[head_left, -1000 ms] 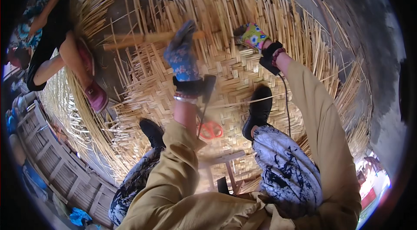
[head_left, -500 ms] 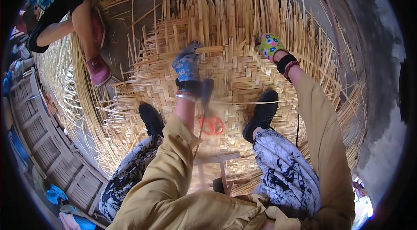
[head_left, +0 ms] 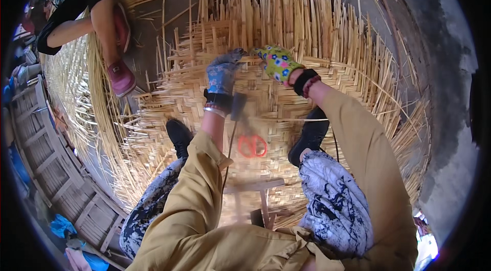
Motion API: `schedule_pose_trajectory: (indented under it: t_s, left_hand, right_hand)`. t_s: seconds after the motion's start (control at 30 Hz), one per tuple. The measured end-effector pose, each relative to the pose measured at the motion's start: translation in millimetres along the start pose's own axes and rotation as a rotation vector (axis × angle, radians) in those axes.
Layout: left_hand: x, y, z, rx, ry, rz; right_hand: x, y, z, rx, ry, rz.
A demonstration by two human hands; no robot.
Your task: Weaving a bamboo strip mat by hand in a workshop environment.
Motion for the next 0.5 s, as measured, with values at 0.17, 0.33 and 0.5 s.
schedule_pose_trajectory:
  t_s: [0.17,0.33,0.5]
  left_hand:
    - [21,-30,12,0.359,0.279,0.881]
    - [60,-30,30,-0.024,0.186,0.435]
    - [85,-30,38,-0.200,0.027,1.088]
  right_hand:
    - [3,6,11,0.100,-0.041,-0.088]
    - [-15,4,7,0.152,-0.244,-0.096]
    - [-16,-3,3,0.313,-0.392,0.378]
Point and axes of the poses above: each hand's wrist, its own z-axis towards the middle knuckle, its own x-axis out of the palm, y = z × x, the point moved 2 cm from there along z, towards the middle knuckle, and after that the axes turned 3 degrees about -x, right-handed, at the moved point
